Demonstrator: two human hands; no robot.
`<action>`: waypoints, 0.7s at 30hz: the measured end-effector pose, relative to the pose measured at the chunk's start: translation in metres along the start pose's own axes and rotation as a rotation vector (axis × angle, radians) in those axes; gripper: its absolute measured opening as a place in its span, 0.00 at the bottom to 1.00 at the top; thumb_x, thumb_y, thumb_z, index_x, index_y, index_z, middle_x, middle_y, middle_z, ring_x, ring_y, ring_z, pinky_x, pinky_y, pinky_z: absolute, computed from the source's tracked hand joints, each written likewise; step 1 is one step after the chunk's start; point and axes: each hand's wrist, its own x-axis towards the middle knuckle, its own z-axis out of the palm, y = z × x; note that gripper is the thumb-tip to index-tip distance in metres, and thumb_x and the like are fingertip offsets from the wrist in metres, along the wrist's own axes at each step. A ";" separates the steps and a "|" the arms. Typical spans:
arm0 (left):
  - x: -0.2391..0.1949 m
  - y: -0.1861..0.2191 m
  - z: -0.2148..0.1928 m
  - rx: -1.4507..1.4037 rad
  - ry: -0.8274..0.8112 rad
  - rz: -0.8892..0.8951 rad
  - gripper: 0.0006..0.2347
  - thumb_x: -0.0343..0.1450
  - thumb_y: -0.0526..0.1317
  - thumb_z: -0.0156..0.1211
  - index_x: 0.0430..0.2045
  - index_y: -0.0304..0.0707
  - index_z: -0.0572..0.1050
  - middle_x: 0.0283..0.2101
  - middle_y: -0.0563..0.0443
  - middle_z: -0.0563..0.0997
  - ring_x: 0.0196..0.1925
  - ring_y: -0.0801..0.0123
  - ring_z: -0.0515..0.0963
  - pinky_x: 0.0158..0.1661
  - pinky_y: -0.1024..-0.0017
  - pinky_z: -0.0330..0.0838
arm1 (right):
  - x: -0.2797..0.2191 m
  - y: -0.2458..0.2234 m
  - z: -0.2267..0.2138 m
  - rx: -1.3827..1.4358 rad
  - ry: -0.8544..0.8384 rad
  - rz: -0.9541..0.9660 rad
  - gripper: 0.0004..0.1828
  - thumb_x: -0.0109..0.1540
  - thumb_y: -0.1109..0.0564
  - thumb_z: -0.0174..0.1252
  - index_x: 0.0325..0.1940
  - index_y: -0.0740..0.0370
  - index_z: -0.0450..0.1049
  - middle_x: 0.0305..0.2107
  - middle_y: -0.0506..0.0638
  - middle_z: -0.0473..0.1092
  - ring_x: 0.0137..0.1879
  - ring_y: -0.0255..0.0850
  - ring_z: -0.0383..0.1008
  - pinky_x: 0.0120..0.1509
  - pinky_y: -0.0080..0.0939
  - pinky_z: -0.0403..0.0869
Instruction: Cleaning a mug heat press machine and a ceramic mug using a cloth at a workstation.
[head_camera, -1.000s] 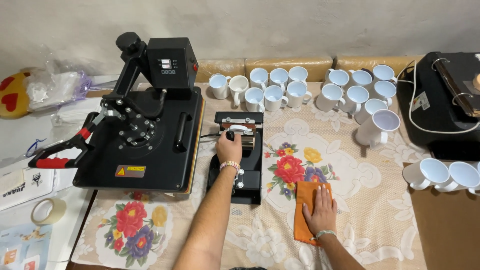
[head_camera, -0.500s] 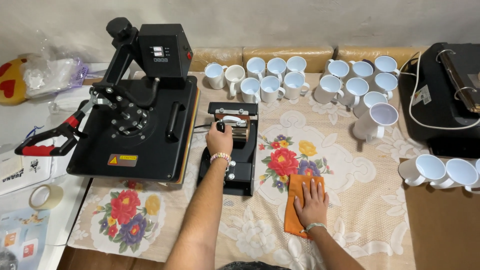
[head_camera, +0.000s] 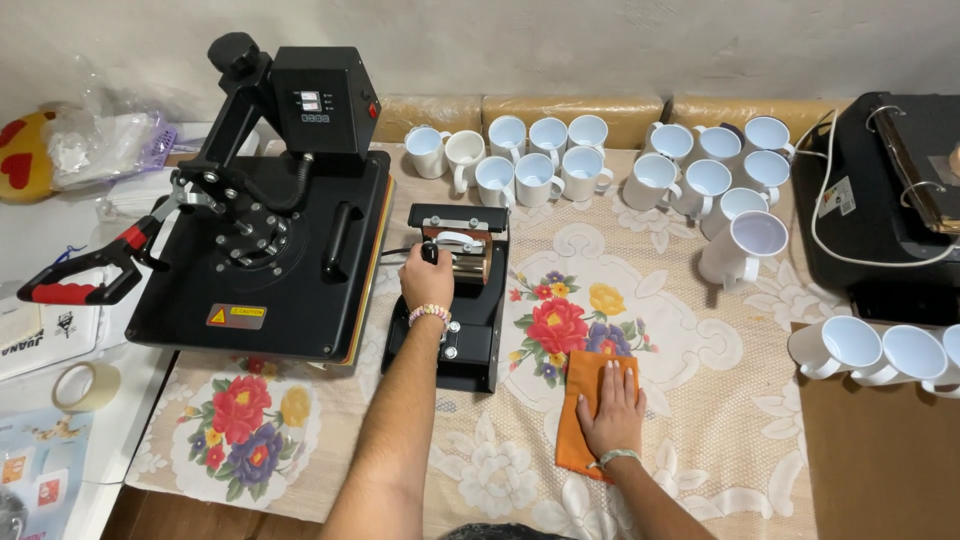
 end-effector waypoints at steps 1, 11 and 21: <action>0.001 -0.001 0.001 0.001 0.000 0.001 0.06 0.68 0.42 0.53 0.26 0.40 0.73 0.27 0.48 0.77 0.27 0.60 0.76 0.26 0.60 0.72 | 0.000 0.000 0.000 0.001 0.000 0.001 0.43 0.64 0.33 0.39 0.77 0.57 0.50 0.74 0.49 0.51 0.80 0.48 0.44 0.77 0.59 0.49; -0.001 0.002 -0.001 0.015 -0.015 -0.030 0.07 0.68 0.43 0.53 0.30 0.41 0.74 0.34 0.44 0.77 0.33 0.55 0.77 0.30 0.56 0.73 | 0.001 0.000 -0.001 -0.035 -0.051 -0.007 0.35 0.64 0.33 0.39 0.73 0.44 0.59 0.74 0.51 0.50 0.81 0.51 0.43 0.77 0.60 0.48; 0.002 -0.001 -0.001 0.012 -0.043 -0.024 0.07 0.68 0.43 0.53 0.32 0.41 0.74 0.37 0.41 0.78 0.40 0.55 0.77 0.32 0.56 0.75 | 0.001 0.000 -0.001 -0.048 -0.052 0.005 0.35 0.63 0.33 0.39 0.73 0.43 0.60 0.74 0.49 0.51 0.81 0.50 0.44 0.77 0.59 0.49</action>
